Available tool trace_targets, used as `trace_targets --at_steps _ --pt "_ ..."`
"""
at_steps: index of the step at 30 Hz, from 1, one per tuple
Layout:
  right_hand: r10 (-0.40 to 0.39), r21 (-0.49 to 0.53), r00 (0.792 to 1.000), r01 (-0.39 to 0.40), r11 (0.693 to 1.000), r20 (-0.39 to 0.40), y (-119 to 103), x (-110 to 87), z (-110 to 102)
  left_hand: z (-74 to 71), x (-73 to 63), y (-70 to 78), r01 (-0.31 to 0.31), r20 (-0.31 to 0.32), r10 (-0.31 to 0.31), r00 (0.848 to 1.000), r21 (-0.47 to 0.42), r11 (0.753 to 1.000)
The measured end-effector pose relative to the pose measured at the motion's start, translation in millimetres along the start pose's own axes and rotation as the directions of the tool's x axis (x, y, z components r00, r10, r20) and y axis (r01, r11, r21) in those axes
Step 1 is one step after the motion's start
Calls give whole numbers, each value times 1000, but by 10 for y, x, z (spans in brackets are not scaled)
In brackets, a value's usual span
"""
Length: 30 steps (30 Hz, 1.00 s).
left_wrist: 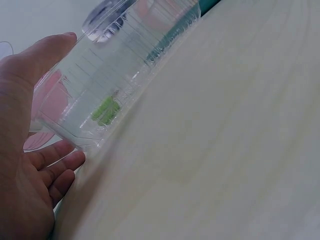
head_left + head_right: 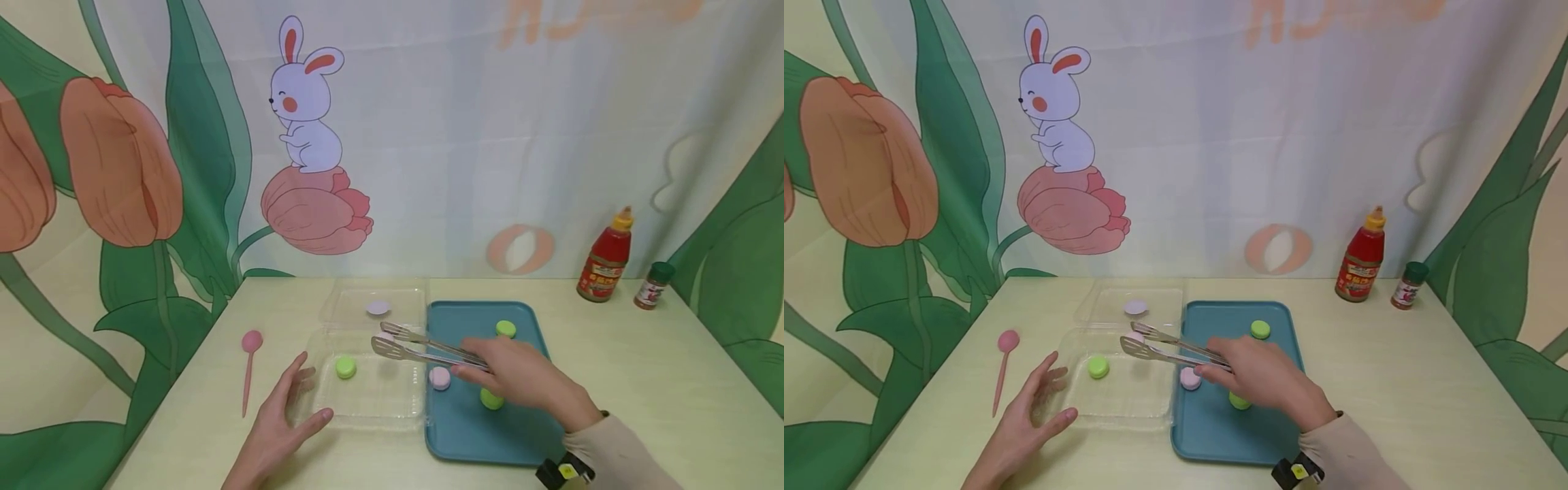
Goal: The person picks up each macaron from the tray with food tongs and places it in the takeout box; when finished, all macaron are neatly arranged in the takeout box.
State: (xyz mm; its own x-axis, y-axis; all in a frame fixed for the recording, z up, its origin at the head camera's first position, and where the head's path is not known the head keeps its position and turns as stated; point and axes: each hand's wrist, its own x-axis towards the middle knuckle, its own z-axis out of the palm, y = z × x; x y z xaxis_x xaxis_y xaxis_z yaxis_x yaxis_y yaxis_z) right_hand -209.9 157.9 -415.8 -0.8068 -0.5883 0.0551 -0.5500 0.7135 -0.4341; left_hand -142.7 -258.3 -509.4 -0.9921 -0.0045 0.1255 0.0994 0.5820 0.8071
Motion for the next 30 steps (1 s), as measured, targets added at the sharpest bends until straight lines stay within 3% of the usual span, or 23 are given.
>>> trace_targets --at_steps 8,18,30 --pt "32 -33 997 -29 999 73 -169 155 85 -9 0 -1 5 -2 -5 1000 -1 1000" --pt "28 -99 997 -21 995 75 -330 312 138 7 -3 -2 -11 -6 11 1000 -16 1000" --pt "63 -121 995 -53 991 80 -386 332 131 0 3 -5 2 0 -2 1000 -9 1000"
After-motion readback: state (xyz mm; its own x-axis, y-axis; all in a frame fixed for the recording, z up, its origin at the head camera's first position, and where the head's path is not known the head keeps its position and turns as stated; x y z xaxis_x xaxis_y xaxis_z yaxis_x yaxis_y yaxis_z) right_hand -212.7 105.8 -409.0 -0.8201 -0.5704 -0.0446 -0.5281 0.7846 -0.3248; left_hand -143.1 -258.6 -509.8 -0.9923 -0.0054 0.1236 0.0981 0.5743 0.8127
